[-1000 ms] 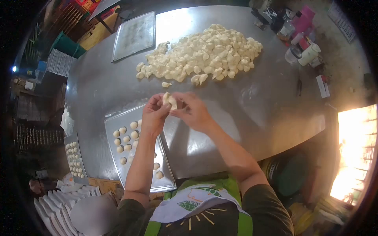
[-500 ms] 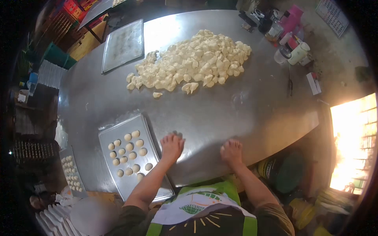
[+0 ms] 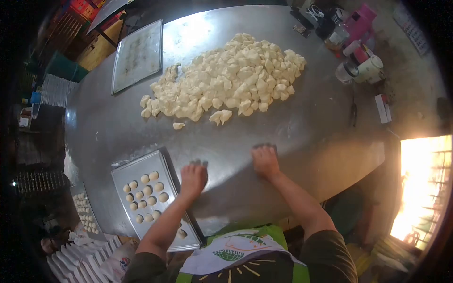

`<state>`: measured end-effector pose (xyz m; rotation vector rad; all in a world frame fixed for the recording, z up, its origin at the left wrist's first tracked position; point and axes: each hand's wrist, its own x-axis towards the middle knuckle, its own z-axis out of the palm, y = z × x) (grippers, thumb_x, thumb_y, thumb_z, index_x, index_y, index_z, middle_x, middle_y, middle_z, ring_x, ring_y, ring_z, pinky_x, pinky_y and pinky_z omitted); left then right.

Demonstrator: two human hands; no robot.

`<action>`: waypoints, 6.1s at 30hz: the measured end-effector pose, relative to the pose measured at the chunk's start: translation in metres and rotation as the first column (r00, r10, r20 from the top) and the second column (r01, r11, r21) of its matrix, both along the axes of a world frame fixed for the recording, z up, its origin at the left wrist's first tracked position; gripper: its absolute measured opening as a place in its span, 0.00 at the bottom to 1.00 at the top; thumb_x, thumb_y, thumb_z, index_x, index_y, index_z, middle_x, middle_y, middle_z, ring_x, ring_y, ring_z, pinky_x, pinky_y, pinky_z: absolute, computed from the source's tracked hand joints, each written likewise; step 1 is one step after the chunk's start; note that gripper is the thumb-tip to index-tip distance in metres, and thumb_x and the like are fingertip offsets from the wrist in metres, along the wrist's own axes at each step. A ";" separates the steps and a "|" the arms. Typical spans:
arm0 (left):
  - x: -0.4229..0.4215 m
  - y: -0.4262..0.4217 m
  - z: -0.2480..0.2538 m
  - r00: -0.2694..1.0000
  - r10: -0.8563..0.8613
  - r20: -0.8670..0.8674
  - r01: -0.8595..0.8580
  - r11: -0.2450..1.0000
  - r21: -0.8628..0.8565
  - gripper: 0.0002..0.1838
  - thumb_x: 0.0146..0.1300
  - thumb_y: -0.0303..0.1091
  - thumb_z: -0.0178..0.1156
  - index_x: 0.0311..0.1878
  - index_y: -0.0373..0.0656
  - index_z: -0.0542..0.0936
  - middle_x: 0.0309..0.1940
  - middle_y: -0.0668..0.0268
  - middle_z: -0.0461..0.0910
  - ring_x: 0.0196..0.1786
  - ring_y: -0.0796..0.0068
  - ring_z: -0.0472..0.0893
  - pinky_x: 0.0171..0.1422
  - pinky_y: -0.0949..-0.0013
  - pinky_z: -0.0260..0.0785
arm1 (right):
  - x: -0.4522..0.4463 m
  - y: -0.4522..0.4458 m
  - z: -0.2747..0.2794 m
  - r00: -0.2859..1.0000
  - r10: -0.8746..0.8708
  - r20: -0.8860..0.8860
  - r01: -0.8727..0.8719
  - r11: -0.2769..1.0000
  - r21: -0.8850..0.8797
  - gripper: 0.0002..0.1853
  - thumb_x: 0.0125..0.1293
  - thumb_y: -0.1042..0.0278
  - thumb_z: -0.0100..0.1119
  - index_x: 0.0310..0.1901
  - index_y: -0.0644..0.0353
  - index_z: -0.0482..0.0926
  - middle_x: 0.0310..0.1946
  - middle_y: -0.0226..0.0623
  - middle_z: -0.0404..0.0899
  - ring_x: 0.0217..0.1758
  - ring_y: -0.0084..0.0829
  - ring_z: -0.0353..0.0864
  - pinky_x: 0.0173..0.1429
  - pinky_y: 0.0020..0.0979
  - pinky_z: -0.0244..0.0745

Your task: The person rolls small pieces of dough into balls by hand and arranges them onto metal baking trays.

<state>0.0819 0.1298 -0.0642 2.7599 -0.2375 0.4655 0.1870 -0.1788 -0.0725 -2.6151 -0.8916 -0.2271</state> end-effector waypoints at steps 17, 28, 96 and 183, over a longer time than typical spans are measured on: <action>0.093 0.004 -0.007 0.946 0.310 -0.095 -0.314 0.949 -0.026 0.10 0.67 0.36 0.62 0.49 0.47 0.79 0.46 0.58 0.79 0.51 0.53 0.77 0.54 0.50 0.66 | 0.105 0.071 -0.011 0.997 -0.075 0.006 0.073 0.983 0.168 0.04 0.71 0.68 0.61 0.43 0.57 0.80 0.37 0.42 0.83 0.46 0.49 0.80 0.50 0.49 0.71; -0.026 0.000 0.017 0.987 0.119 -0.104 -0.156 0.854 -0.496 0.09 0.66 0.28 0.62 0.49 0.41 0.81 0.48 0.56 0.80 0.51 0.50 0.78 0.58 0.50 0.71 | -0.005 0.069 0.036 0.978 -0.087 -0.191 0.124 0.974 0.188 0.17 0.57 0.73 0.68 0.50 0.61 0.82 0.43 0.47 0.83 0.51 0.49 0.83 0.56 0.44 0.78; 0.063 -0.032 -0.008 0.992 0.125 -0.022 -0.127 0.989 -0.081 0.10 0.65 0.32 0.62 0.48 0.46 0.77 0.43 0.56 0.77 0.47 0.50 0.77 0.51 0.46 0.66 | 0.021 0.051 0.012 0.990 -0.121 -0.070 0.132 0.978 0.164 0.05 0.72 0.68 0.59 0.45 0.58 0.78 0.40 0.44 0.82 0.45 0.46 0.80 0.53 0.47 0.69; -0.245 0.255 0.042 0.358 0.920 -0.158 -0.577 0.085 -0.812 0.25 0.77 0.33 0.59 0.74 0.39 0.71 0.66 0.55 0.77 0.64 0.62 0.78 0.67 0.63 0.71 | -0.073 0.145 0.063 0.737 0.210 -0.643 0.089 0.912 0.400 0.21 0.70 0.73 0.65 0.63 0.64 0.77 0.36 0.35 0.84 0.37 0.26 0.83 0.43 0.31 0.79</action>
